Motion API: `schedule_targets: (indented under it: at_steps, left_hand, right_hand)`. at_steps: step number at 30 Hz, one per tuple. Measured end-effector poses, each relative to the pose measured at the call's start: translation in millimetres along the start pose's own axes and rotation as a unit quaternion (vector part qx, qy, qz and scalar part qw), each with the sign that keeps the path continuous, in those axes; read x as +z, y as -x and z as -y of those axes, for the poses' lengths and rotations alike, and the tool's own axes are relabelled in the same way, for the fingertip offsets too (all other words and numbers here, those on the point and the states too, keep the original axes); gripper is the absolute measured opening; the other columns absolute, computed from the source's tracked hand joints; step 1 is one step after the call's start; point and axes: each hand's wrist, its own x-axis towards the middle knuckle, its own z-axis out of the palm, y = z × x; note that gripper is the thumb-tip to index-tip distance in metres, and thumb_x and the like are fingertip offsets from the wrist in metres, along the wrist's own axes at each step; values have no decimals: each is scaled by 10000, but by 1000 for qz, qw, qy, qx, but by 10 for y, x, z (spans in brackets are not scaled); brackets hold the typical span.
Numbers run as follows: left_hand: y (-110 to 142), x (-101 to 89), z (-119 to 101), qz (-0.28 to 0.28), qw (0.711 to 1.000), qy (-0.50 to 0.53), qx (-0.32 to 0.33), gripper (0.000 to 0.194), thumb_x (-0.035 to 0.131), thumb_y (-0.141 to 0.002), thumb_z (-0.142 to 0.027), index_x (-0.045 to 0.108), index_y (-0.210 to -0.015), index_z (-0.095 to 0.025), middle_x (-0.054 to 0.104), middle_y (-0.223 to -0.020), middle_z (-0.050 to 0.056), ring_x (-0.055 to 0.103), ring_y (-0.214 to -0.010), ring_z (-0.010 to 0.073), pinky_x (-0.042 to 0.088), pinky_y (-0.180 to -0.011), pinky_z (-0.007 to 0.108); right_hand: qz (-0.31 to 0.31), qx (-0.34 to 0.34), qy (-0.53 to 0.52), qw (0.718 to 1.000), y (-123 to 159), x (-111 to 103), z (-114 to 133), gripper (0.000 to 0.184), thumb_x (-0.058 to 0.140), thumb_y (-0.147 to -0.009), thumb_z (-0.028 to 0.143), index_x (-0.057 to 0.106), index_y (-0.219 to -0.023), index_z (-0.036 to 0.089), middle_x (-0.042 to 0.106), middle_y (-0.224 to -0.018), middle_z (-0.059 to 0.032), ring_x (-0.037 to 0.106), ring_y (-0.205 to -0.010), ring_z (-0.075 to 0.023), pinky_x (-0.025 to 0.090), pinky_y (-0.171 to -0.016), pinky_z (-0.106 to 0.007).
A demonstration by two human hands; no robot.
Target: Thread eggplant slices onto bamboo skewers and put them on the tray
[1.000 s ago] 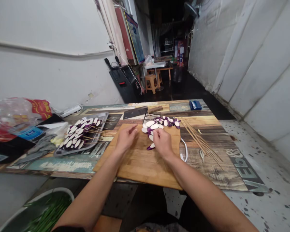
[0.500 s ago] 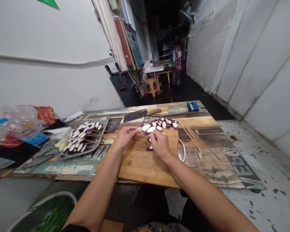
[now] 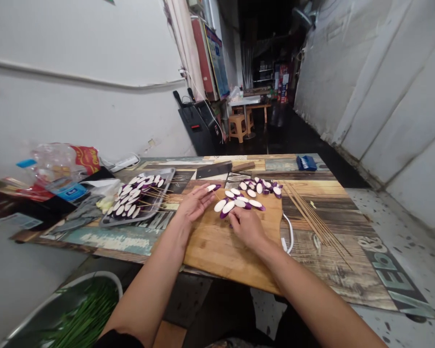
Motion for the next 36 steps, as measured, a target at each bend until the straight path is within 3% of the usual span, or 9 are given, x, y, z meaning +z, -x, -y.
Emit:
schedule_targets:
  at_steps: [5, 15, 23, 31, 36]
  left_hand:
    - [20, 12, -3, -5, 1000, 6, -2, 169, 657, -671, -74, 603, -830, -97, 658, -963, 125, 642, -821, 172, 519, -771, 299]
    - [-25, -13, 12, 6, 1000, 12, -10, 166, 639, -690, -82, 650, -855, -71, 658, -982, 136, 630, -886, 189, 524, -776, 282]
    - [12, 32, 6, -17, 1000, 8, -2, 150, 641, -682, -66, 630, -831, -64, 655, -976, 145, 640, -842, 193, 522, -786, 325]
    - [-3, 18, 7, -41, 999, -3, 6, 156, 635, -673, -55, 609, -826, -67, 670, -847, 109, 644, -704, 154, 521, -761, 334]
    - [18, 1, -24, -30, 998, -30, 41, 277, 604, -690, -86, 580, -963, -124, 658, -781, 63, 640, -717, 152, 507, -762, 365]
  right_hand:
    - [7, 5, 6, 1000, 6, -6, 12, 222, 441, -839, 223, 641, -756, 175, 622, -633, -14, 552, -568, -129, 378, -562, -216]
    - [19, 6, 26, 999, 1, -19, 20, 227, 435, -838, 211, 632, -734, 167, 630, -635, -16, 553, -580, -127, 362, -562, -211]
    - [24, 10, 28, 999, -1, -26, 31, 234, 428, -838, 193, 640, -742, 170, 624, -618, -10, 551, -569, -128, 347, -545, -209]
    - [11, 0, 42, 999, -10, -22, 25, 231, 442, -832, 188, 633, -703, 170, 621, -599, -10, 541, -542, -123, 331, -521, -208]
    - [-12, 6, 28, 1000, -2, -4, -9, 229, 430, -844, 202, 641, -760, 174, 626, -627, -16, 550, -545, -128, 351, -529, -213]
